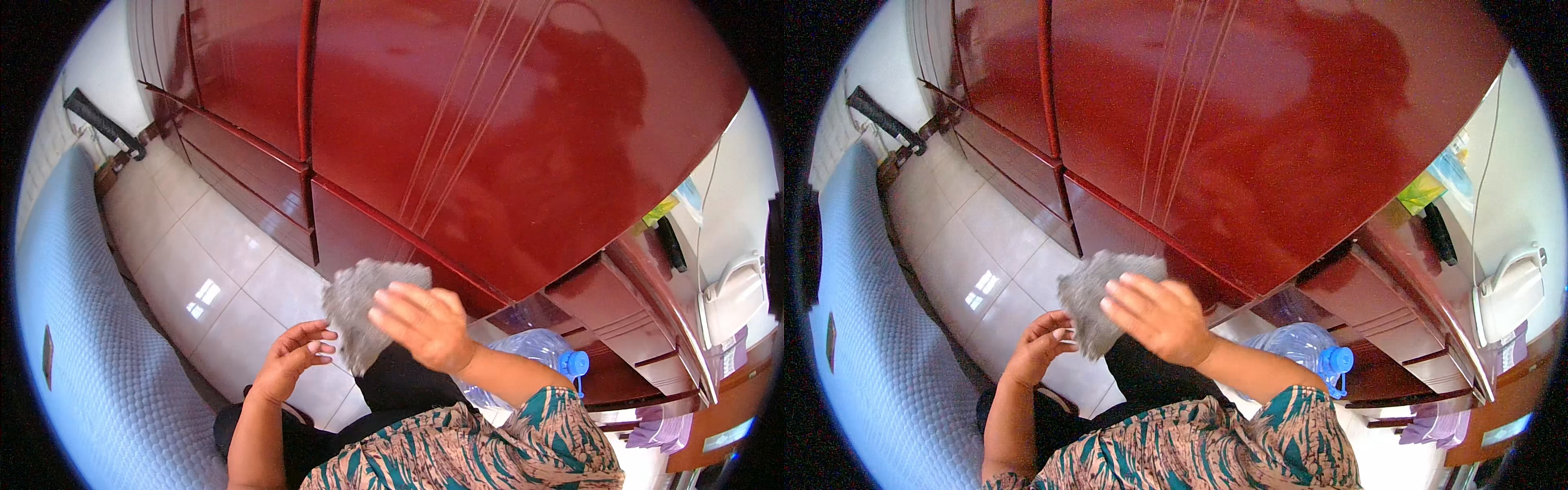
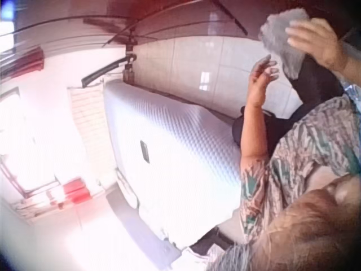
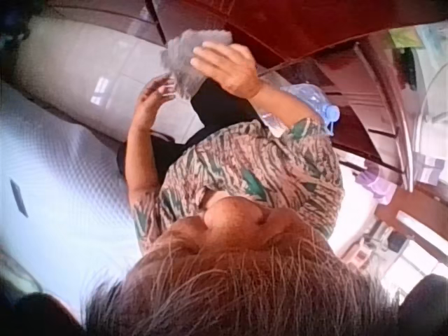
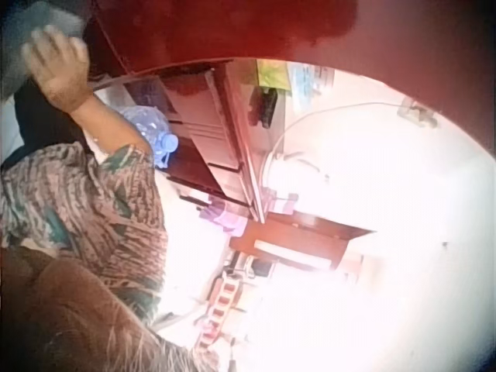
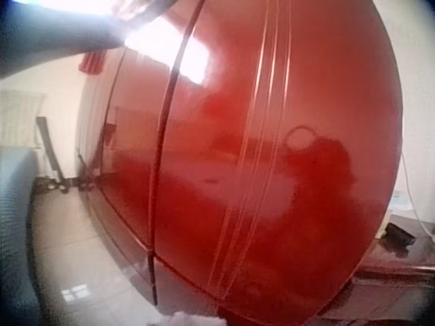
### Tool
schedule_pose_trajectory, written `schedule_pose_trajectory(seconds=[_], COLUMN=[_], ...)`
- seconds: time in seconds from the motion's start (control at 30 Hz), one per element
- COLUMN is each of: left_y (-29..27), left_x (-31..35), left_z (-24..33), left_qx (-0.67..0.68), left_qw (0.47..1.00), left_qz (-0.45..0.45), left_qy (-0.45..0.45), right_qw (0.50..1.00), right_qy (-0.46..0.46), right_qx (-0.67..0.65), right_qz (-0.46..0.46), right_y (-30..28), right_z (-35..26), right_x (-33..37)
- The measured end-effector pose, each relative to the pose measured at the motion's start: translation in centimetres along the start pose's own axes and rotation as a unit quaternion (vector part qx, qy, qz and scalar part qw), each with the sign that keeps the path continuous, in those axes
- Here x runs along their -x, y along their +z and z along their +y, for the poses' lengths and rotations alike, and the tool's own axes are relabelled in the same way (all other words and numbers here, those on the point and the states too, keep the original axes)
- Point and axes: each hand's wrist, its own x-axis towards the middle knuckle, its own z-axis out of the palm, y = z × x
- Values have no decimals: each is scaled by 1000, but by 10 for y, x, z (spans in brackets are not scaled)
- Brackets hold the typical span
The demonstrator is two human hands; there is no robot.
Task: The person wipes the exterior surfaces and handles of a large red wardrobe using a cloth.
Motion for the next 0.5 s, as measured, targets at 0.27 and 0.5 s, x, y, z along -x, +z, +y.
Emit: schedule_pose_trajectory(seconds=[0.27,0.5], left_y=[4,1], left_x=[4,6], left_z=[5,4], left_qx=[-69,-110], left_qw=[997,991], left_qz=[40,74], left_qy=[-5,9], right_qw=[986,965], right_qy=[124,177], right_qx=[113,177], right_qz=[-12,-77], right_y=[2,-39], right_z=[31,21], right_x=[28,67])
